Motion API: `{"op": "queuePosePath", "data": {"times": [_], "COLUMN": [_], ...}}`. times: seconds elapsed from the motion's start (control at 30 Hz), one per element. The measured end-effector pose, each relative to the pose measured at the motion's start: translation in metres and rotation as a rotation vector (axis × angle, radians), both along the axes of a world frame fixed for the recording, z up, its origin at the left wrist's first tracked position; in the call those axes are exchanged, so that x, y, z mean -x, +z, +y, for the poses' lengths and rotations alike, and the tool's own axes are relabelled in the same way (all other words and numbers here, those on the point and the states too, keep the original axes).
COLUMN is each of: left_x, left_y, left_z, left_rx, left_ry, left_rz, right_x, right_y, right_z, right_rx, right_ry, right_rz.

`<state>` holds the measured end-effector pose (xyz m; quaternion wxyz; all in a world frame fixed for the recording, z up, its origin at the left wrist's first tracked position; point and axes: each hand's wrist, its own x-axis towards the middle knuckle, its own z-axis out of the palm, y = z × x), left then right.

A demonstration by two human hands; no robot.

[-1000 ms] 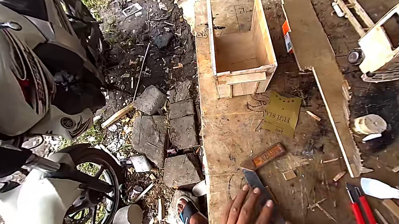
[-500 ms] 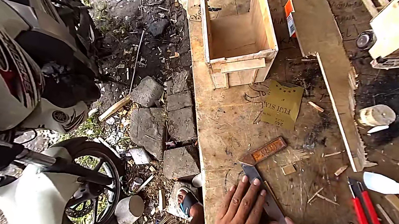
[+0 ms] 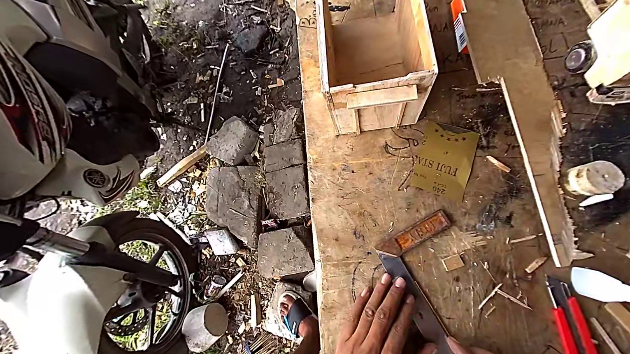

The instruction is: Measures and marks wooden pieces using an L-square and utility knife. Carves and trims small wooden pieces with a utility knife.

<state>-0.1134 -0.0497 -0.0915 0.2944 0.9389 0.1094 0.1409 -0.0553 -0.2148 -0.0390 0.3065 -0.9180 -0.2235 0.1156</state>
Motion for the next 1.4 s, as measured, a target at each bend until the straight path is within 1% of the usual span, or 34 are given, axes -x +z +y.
{"op": "queuePosePath", "data": {"times": [0.2, 0.67, 0.77, 0.87, 0.93, 1.0, 1.07, 1.17, 1.33, 1.4], "left_x": [0.001, -0.001, -0.003, -0.008, -0.010, -0.011, -0.011, -0.010, -0.007, -0.007], "left_y": [0.002, 0.003, 0.006, 0.011, 0.014, 0.015, 0.016, 0.019, 0.019, 0.018], "left_z": [-0.001, -0.001, -0.002, -0.005, -0.007, -0.008, -0.008, -0.008, -0.001, 0.006], "left_rx": [-0.003, -0.045, -0.076, -0.123, -0.125, -0.123, -0.126, -0.143, -0.170, -0.164], "left_ry": [0.013, 0.034, 0.040, 0.058, 0.061, 0.055, 0.044, 0.016, -0.080, -0.145], "left_rz": [-0.011, 0.003, 0.028, 0.052, 0.061, 0.065, 0.071, 0.075, 0.050, 0.056], "right_x": [-0.002, -0.002, -0.029, -0.080, -0.108, -0.124, -0.132, -0.128, -0.086, -0.067], "right_y": [-0.007, -0.003, 0.008, -0.001, -0.011, -0.019, -0.019, -0.014, 0.004, 0.004], "right_z": [-0.005, -0.005, 0.000, 0.019, 0.032, 0.038, 0.039, 0.036, 0.038, 0.039], "right_rx": [-0.062, -0.054, -0.040, -0.067, -0.041, 0.013, 0.040, 0.030, -0.134, -0.148], "right_ry": [0.021, 0.008, -0.003, 0.018, 0.104, 0.193, 0.236, 0.202, -0.010, -0.051], "right_rz": [-0.021, -0.033, 0.008, -0.152, -0.211, -0.188, -0.161, -0.079, 0.209, 0.188]}}
